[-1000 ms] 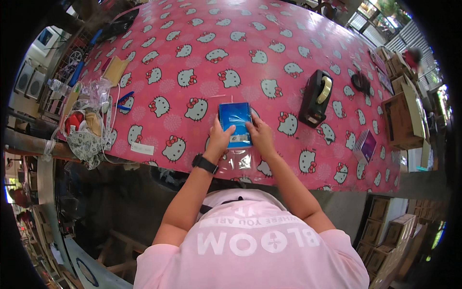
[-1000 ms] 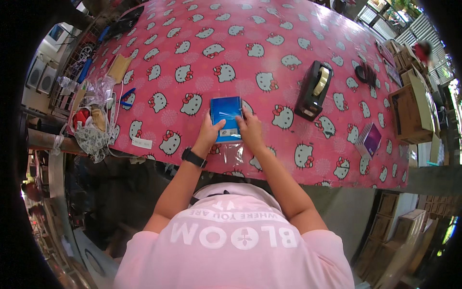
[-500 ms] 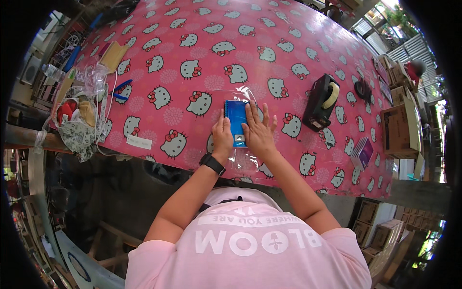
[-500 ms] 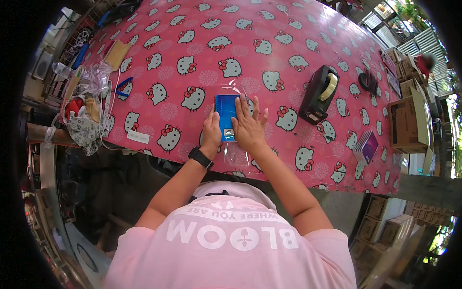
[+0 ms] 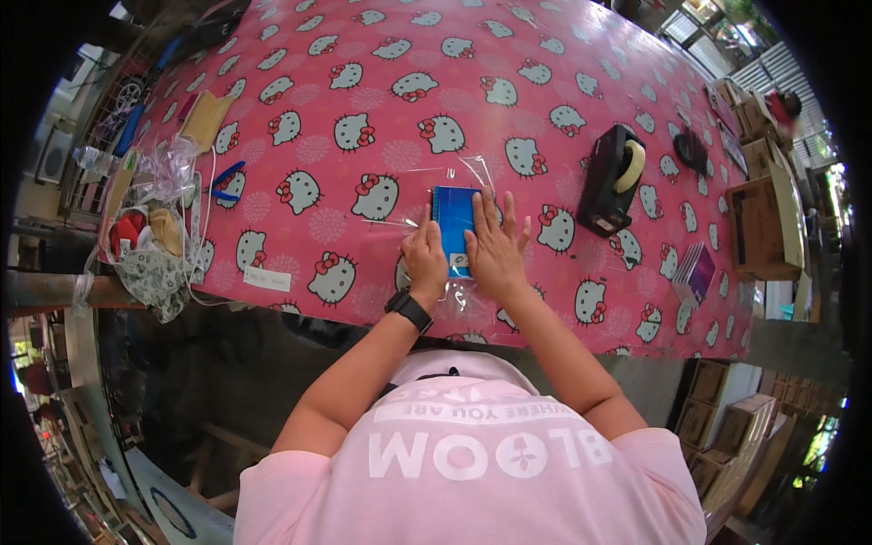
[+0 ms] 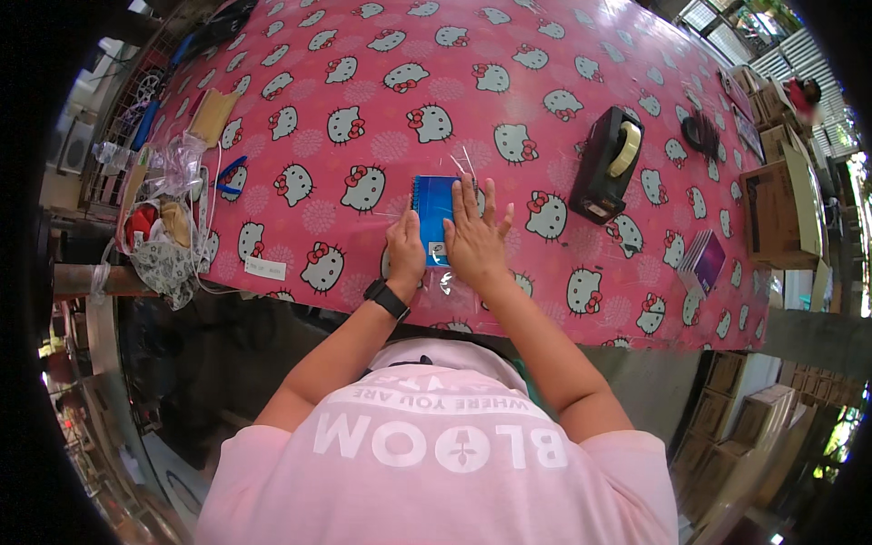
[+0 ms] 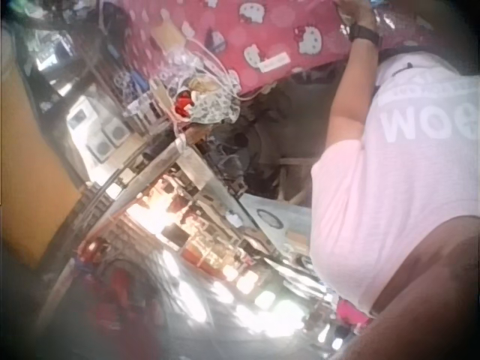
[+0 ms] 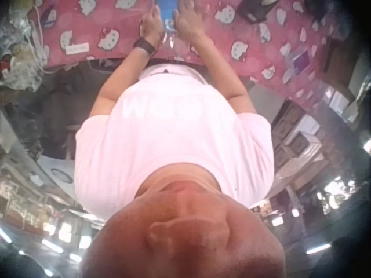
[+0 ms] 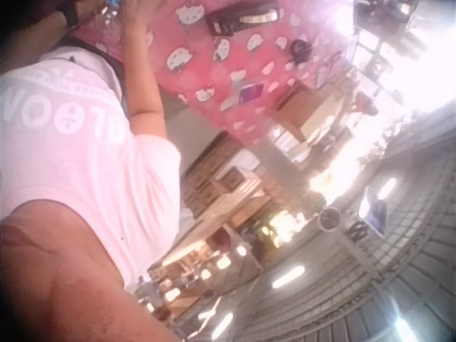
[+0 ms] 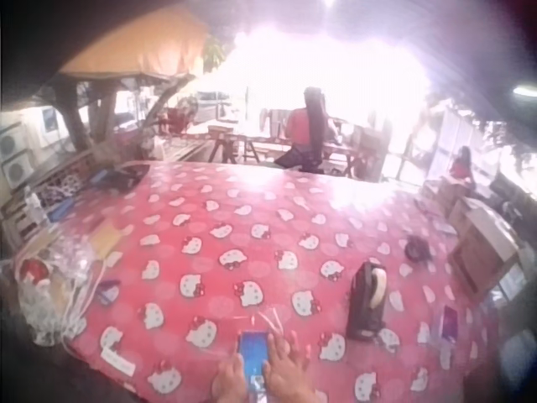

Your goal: The person places spiral-bound notepads of different colors into plastic sleeves by hand and seals them using adhesive tape from a dispenser.

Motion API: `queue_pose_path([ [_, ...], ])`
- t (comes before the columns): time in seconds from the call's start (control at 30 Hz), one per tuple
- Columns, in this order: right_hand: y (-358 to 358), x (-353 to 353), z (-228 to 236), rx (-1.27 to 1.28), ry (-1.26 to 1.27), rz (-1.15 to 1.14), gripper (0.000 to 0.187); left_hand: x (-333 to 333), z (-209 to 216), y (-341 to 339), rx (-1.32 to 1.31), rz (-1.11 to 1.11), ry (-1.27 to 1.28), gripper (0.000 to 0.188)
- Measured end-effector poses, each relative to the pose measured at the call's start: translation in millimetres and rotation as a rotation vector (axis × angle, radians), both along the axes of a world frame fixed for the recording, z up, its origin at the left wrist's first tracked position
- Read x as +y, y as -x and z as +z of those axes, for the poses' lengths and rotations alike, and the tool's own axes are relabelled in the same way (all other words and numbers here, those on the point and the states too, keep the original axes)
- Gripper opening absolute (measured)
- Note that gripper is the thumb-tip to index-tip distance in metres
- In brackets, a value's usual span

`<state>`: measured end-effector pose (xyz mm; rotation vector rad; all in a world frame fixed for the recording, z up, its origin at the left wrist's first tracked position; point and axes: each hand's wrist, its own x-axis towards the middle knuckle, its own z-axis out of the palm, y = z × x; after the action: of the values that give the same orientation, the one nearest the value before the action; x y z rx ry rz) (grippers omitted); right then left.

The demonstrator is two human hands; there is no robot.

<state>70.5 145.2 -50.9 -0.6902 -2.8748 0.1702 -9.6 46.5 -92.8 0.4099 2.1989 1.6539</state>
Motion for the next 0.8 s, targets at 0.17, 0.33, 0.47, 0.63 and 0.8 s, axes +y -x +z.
queue_pose_path([
  [0.17,-1.0,6.0,1.5,-0.037,0.023,-0.02,0.057,-22.5,5.8,28.0,0.532,0.131,0.374,0.04],
  [0.33,1.0,3.1,5.0,-0.015,-0.024,-0.016,0.057,-63.3,3.1,66.7,0.714,0.037,0.461,0.045],
  [0.47,1.8,0.5,8.9,0.093,-0.027,-0.064,0.055,-61.6,43.5,74.0,-0.253,-0.004,0.118,0.04],
  [0.63,15.1,8.1,24.4,0.179,0.424,0.091,0.034,-59.8,79.8,45.7,-0.39,-0.243,-0.107,0.037],
  [0.8,40.1,19.4,61.7,0.025,0.747,-0.054,0.03,-20.5,87.7,6.7,0.415,-0.415,0.174,0.038],
])
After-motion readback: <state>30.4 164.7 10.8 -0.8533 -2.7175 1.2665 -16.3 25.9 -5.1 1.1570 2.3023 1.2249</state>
